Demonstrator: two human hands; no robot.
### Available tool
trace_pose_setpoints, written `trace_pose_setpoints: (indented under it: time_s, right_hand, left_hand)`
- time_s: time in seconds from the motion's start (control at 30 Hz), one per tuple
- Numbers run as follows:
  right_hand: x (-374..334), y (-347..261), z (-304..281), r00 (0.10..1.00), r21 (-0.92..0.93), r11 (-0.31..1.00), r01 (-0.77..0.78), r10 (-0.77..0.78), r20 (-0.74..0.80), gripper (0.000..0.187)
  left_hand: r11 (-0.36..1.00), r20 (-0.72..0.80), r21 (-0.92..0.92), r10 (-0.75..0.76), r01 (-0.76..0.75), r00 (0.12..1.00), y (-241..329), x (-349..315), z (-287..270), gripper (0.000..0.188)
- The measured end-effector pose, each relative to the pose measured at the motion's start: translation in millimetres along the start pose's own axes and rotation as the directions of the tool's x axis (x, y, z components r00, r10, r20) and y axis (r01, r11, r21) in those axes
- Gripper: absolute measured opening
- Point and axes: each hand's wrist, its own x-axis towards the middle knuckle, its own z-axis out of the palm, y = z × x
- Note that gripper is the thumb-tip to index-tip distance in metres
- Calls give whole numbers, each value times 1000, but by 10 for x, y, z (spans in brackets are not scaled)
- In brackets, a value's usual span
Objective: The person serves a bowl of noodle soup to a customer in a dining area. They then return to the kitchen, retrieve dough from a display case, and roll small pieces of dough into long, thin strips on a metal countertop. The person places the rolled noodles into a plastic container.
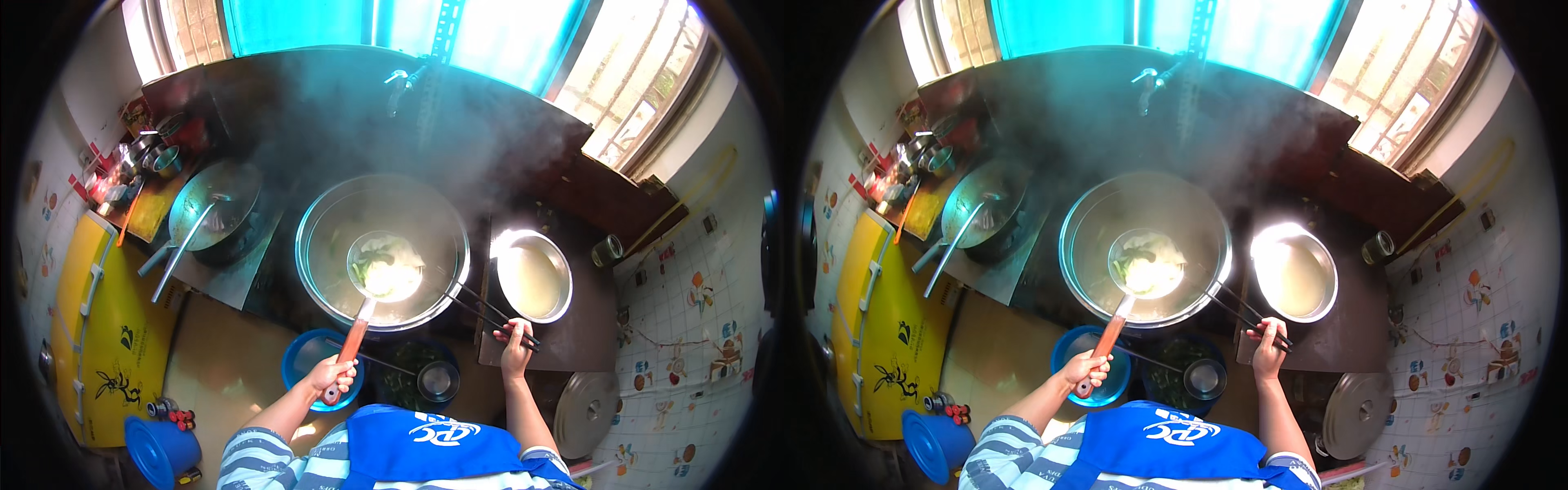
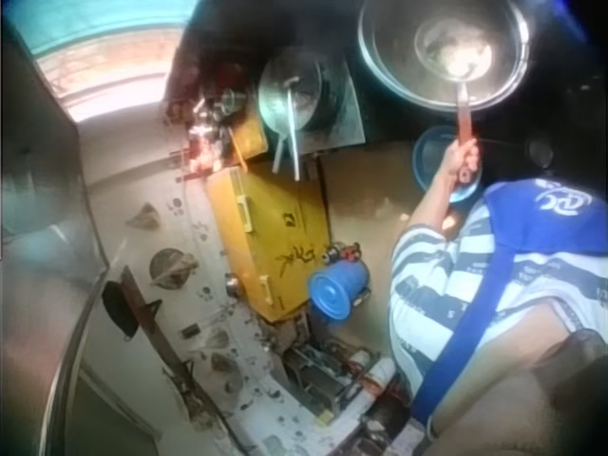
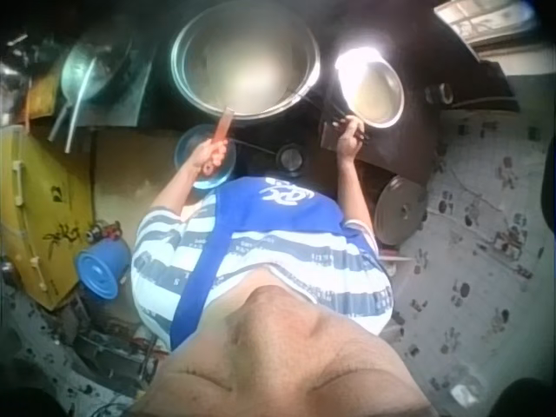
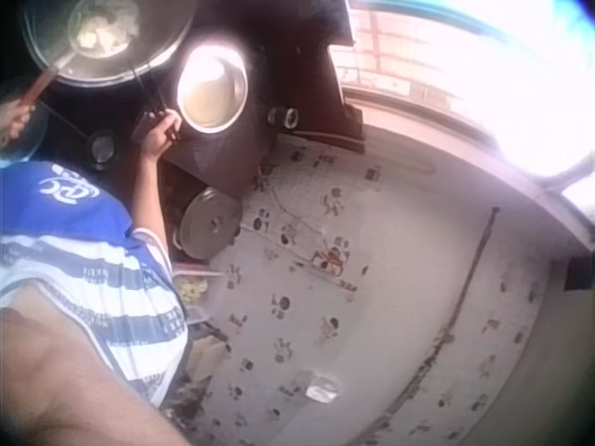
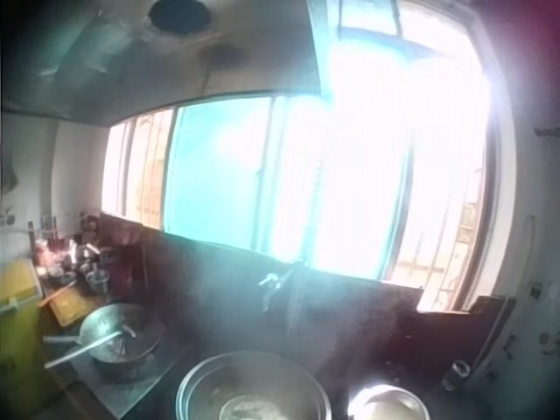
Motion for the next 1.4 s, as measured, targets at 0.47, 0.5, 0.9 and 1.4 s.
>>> trace_pose_setpoints:
  time_s: [0.47, 0.5, 0.9, 1.4]
  right_hand:
    - [81, -1273, -873, 885, 209, 927, 312, -204, -418, 33]
    - [47, -1297, -970, 870, 196, 924, 329, -216, -443, 33]
    - [-327, -809, -1310, 839, 244, 949, 198, -36, -542, 31]
    - [-647, -932, -1878, 796, -33, 993, 117, -113, -595, 32]
  left_hand:
    - [890, 169, 452, -19, -61, 985, 582, -522, 1286, 31]
    - [883, 190, 467, -41, -53, 981, 600, -458, 1388, 30]
    - [627, 143, 777, -87, -57, 986, 506, 363, 2156, 26]
    - [-382, 453, 878, 470, -288, 757, 429, 829, 1908, 34]
